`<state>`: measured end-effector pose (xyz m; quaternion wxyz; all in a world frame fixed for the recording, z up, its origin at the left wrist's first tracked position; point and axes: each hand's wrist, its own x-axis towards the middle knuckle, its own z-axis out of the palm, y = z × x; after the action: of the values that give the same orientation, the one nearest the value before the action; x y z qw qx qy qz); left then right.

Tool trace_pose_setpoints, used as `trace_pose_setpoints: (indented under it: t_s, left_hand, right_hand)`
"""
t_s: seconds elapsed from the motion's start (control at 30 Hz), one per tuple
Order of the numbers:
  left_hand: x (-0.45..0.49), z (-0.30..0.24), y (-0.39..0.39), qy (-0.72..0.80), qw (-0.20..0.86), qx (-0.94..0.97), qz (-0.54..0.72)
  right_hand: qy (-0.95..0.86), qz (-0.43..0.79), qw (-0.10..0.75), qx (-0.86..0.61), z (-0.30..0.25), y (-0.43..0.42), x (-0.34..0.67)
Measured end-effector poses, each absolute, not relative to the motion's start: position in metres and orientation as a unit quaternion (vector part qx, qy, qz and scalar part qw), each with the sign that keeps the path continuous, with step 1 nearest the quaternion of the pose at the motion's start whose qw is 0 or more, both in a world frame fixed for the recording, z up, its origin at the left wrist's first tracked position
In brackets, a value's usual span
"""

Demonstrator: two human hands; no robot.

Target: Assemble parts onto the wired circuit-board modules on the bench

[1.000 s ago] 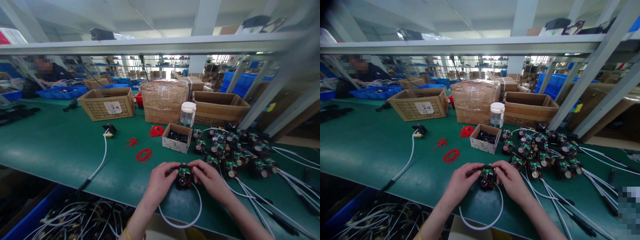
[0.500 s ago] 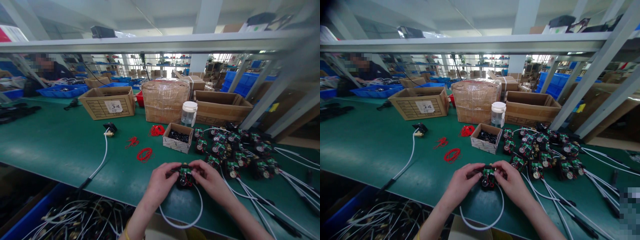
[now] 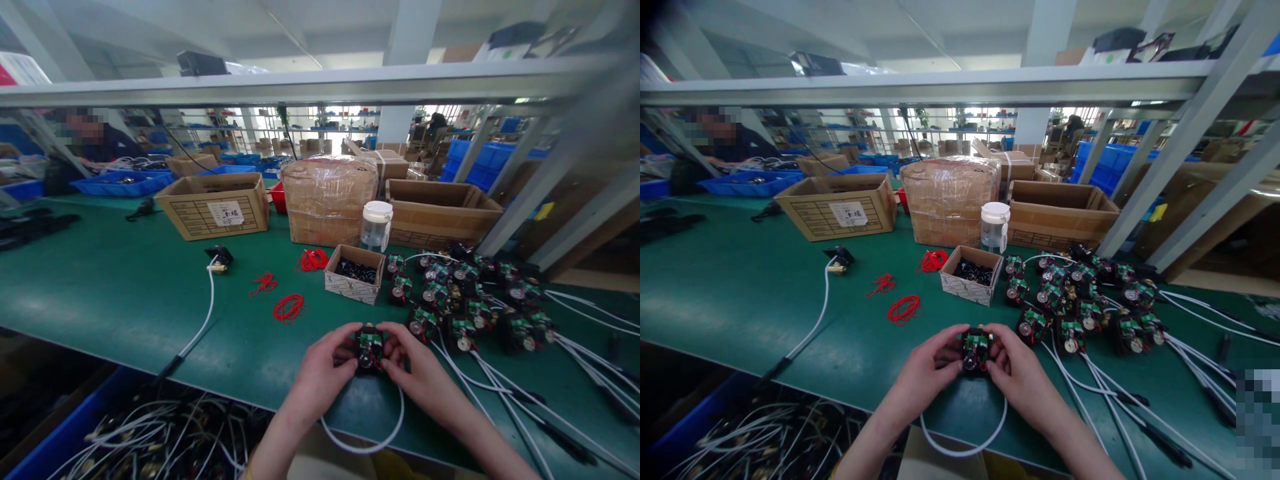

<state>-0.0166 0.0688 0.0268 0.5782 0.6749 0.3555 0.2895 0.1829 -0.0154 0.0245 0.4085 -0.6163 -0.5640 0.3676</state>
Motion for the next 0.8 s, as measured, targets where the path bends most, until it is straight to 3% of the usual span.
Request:
trace_pose_setpoints:
  t_s: [0.57,0.8]
  left_hand:
    - [-0.002,0.023,0.052,0.411,0.493,0.701,0.312]
    - [-0.004,0.027,0.054,0.397,0.519,0.693,0.305]
  right_hand:
    - [-0.515,0.348,0.432,-0.654,0.015,-0.017,0.160]
    - [-0.509,0.371,0.432,-0.645,0.021,-0.018,0.162]
